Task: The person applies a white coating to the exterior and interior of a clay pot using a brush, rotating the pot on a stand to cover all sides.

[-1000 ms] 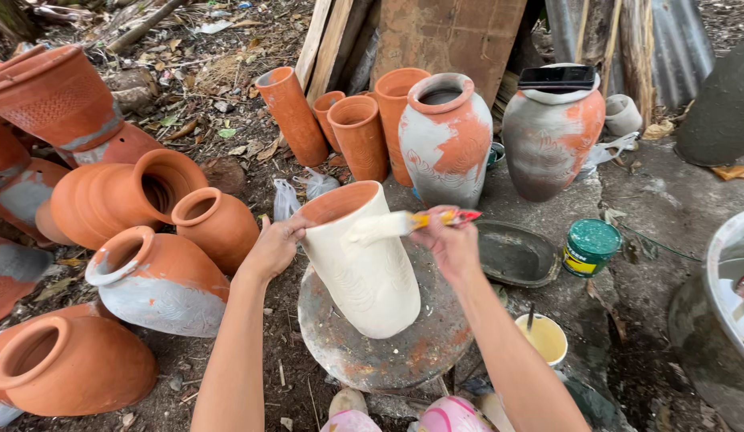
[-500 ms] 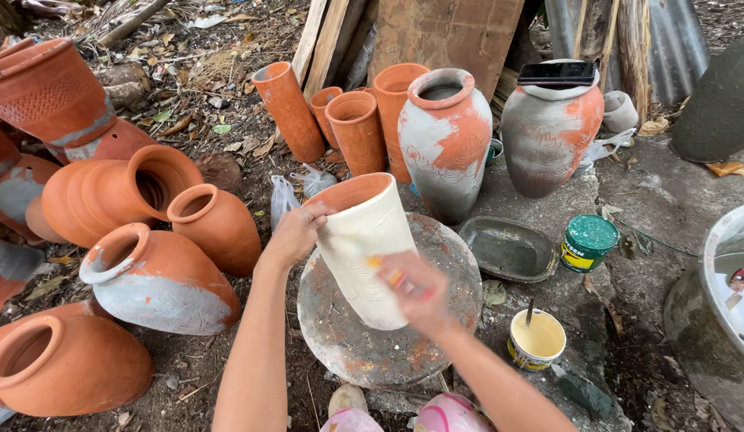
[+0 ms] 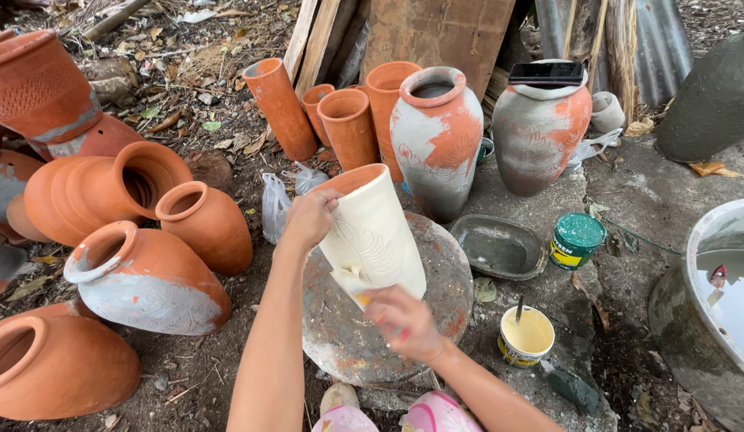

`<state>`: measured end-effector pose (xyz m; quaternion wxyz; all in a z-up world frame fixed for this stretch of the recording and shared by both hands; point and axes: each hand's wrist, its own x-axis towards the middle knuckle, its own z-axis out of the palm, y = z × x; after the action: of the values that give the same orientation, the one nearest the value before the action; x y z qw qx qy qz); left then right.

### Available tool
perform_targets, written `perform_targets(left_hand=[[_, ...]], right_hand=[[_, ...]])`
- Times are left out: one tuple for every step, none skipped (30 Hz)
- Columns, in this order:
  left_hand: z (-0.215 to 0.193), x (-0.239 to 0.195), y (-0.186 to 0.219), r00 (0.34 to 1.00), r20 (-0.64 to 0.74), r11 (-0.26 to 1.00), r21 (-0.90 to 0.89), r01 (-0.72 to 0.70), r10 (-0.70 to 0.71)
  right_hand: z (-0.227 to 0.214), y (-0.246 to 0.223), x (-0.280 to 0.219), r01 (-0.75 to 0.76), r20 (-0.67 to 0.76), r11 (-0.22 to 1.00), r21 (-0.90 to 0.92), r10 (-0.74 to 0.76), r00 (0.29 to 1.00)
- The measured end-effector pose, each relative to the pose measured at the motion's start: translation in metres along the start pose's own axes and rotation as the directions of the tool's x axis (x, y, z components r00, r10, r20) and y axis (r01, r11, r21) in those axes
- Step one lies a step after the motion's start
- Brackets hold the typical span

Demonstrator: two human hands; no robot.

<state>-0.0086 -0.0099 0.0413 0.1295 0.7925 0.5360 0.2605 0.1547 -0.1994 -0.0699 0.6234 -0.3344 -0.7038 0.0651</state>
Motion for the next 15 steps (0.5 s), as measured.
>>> perform_targets(left_hand=[[0.000,-0.001,-0.002,1.000,0.001,1.000,-0.003,0.009,-0.009],[-0.002,-0.003,-0.005,1.000,0.002,1.000,-0.005,0.018,-0.018],[-0.004,-0.005,-0.009,1.000,0.002,0.999,-0.032,0.015,-0.014],[-0.006,-0.008,-0.013,1.000,0.001,0.998,-0.059,0.011,-0.011],[-0.007,-0.008,-0.014,1.000,0.000,0.996,-0.086,0.000,0.000],[-0.007,-0.007,-0.014,1.000,-0.005,0.996,-0.084,0.014,-0.014],[-0.006,-0.007,-0.014,0.999,-0.013,0.996,-0.083,0.029,-0.030],[-0.005,-0.006,-0.013,0.999,-0.020,0.996,-0.082,0.043,-0.045],[-0.002,-0.004,-0.012,0.998,-0.043,0.998,-0.044,0.043,-0.045],[0.003,0.000,-0.008,0.997,-0.065,0.999,-0.007,0.043,-0.044],[0.007,0.003,-0.005,0.996,-0.083,0.999,0.031,0.044,-0.041],[0.009,0.007,-0.004,0.995,-0.083,0.998,0.038,0.059,-0.055],[0.010,0.010,-0.003,0.994,-0.084,0.996,0.042,0.073,-0.070],[0.012,0.011,-0.002,0.993,-0.084,0.995,0.047,0.088,-0.084],[0.011,0.011,-0.004,0.994,-0.071,0.995,0.056,0.088,-0.084]], right_hand=[[-0.005,0.007,-0.005,-0.147,-0.042,0.982,0.120,0.153,0.987],[-0.017,0.023,-0.002,-0.371,-0.162,0.889,0.269,0.421,0.892],[-0.033,0.043,0.005,-0.538,-0.230,0.722,0.435,0.667,0.709],[-0.050,0.062,0.014,-0.491,-0.280,0.672,0.555,0.706,0.650],[-0.059,0.075,0.020,-0.420,-0.326,0.620,0.662,0.744,0.584],[-0.062,0.080,0.019,-0.415,-0.367,0.674,0.611,0.705,0.606],[-0.063,0.082,0.019,-0.407,-0.403,0.725,0.556,0.663,0.631],[-0.065,0.082,0.019,-0.398,-0.436,0.771,0.497,0.618,0.654],[-0.055,0.071,0.010,-0.432,-0.394,0.836,0.338,0.543,0.741],[-0.041,0.055,-0.001,-0.439,-0.332,0.882,0.169,0.471,0.817],[-0.034,0.042,-0.010,-0.238,-0.223,0.966,-0.101,0.211,0.952],[-0.029,0.029,-0.020,0.021,-0.037,0.944,-0.329,-0.035,0.999],[-0.020,0.019,-0.027,0.108,0.036,0.957,-0.269,-0.102,0.994],[-0.015,0.012,-0.035,0.190,0.105,0.961,-0.202,-0.172,0.979],[-0.014,0.013,-0.040,0.076,0.036,0.990,-0.120,-0.072,0.997]])
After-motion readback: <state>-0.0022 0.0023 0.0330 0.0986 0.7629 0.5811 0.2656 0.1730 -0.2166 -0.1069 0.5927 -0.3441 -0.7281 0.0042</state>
